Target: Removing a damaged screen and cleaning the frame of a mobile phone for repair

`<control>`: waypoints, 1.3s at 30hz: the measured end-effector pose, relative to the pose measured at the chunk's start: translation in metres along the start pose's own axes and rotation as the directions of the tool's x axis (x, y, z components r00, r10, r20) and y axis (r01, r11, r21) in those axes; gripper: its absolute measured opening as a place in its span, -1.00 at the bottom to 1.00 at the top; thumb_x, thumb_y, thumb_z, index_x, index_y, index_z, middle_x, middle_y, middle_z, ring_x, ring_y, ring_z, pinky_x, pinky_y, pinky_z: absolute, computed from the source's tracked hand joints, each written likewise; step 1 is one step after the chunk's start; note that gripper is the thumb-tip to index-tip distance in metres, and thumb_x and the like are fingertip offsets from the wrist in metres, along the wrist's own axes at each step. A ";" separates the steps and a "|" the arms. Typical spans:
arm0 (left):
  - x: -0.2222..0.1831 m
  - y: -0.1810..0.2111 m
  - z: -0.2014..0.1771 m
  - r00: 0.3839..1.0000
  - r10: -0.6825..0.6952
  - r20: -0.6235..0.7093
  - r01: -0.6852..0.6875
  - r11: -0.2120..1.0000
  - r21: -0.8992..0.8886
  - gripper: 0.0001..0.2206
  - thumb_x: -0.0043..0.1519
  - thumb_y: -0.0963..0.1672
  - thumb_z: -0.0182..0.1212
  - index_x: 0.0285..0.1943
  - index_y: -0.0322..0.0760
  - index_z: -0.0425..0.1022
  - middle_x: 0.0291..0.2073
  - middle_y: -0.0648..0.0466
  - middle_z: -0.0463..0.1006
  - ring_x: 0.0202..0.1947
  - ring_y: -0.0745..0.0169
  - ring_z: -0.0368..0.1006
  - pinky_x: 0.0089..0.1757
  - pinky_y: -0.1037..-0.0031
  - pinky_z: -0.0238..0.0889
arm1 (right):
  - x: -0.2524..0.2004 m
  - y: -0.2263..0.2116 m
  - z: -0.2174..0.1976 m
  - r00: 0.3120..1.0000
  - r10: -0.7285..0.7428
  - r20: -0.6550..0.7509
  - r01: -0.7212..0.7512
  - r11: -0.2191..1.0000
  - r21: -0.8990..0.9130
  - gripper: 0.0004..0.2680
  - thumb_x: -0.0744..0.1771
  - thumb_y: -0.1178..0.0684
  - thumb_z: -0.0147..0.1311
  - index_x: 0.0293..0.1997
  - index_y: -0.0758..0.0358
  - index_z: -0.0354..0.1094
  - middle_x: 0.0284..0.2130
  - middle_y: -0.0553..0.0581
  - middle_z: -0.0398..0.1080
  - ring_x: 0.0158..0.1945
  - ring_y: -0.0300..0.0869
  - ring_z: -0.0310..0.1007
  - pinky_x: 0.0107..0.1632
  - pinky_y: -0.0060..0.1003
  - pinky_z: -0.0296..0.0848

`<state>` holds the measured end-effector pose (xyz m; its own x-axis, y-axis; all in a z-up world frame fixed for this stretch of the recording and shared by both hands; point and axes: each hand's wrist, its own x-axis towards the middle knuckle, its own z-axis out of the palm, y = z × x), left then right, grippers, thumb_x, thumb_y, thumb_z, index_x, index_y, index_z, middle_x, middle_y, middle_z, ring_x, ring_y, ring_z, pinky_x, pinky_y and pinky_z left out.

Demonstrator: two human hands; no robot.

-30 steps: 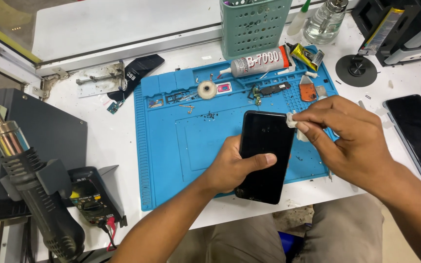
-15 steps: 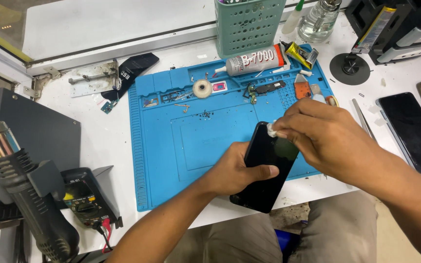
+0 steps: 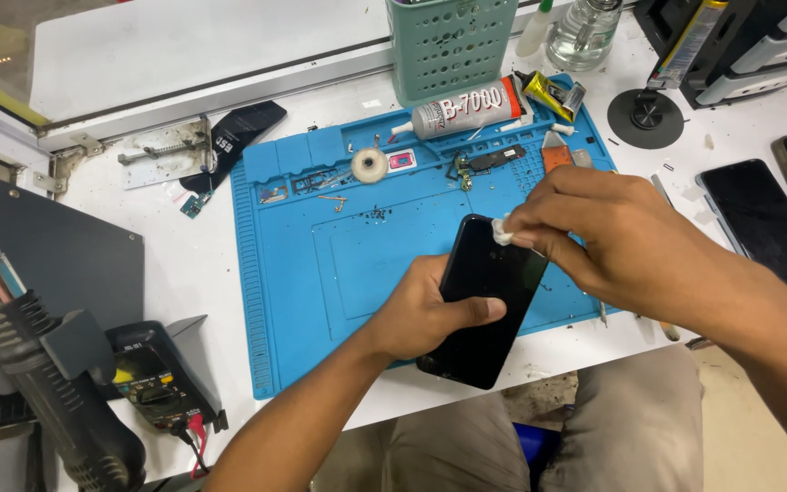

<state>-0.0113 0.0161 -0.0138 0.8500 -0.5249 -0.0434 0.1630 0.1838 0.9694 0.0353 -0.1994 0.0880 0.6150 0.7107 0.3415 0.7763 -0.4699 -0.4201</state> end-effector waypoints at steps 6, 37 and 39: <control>0.000 0.003 -0.001 0.994 -0.059 0.095 0.059 0.998 0.000 -0.73 0.16 -0.05 0.36 -0.10 -0.27 0.48 -0.34 0.17 0.52 -0.33 0.34 0.48 -0.29 0.49 0.38 | -0.004 0.004 -0.007 0.929 0.284 0.236 -0.289 0.957 -0.013 -0.90 0.38 -0.06 0.03 -0.14 0.01 0.45 -0.39 -0.05 0.52 -0.30 -0.14 0.50 -0.15 -0.20 0.37; 0.020 -0.007 -0.036 0.727 0.534 -0.430 -0.683 0.507 -0.525 -0.47 0.37 -0.08 0.04 0.49 -0.43 0.13 0.25 -0.29 0.41 0.27 -0.23 0.39 0.34 -0.08 0.15 | -0.006 -0.051 0.134 0.728 0.513 -0.455 -0.217 0.802 0.557 -0.89 0.38 0.11 0.16 -0.05 0.31 0.48 0.05 0.27 0.20 -0.01 0.02 0.47 -0.18 -0.21 0.59; 0.018 -0.005 -0.039 0.783 0.473 -0.403 -0.617 0.509 -0.601 -0.50 0.37 -0.04 0.03 0.44 -0.41 0.19 0.15 -0.23 0.47 0.16 -0.15 0.45 0.27 -0.05 0.24 | -0.004 -0.053 0.130 0.762 0.375 -0.528 -0.175 0.904 0.389 -0.93 0.37 0.14 0.19 -0.10 0.24 0.51 -0.04 0.22 0.23 -0.10 -0.02 0.43 -0.17 -0.21 0.48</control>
<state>0.0227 0.0387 -0.0291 0.9449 0.0112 0.3271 -0.1406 0.9164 0.3747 -0.0263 -0.1088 -0.0003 0.8325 0.0892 0.5468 0.5408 -0.3457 -0.7668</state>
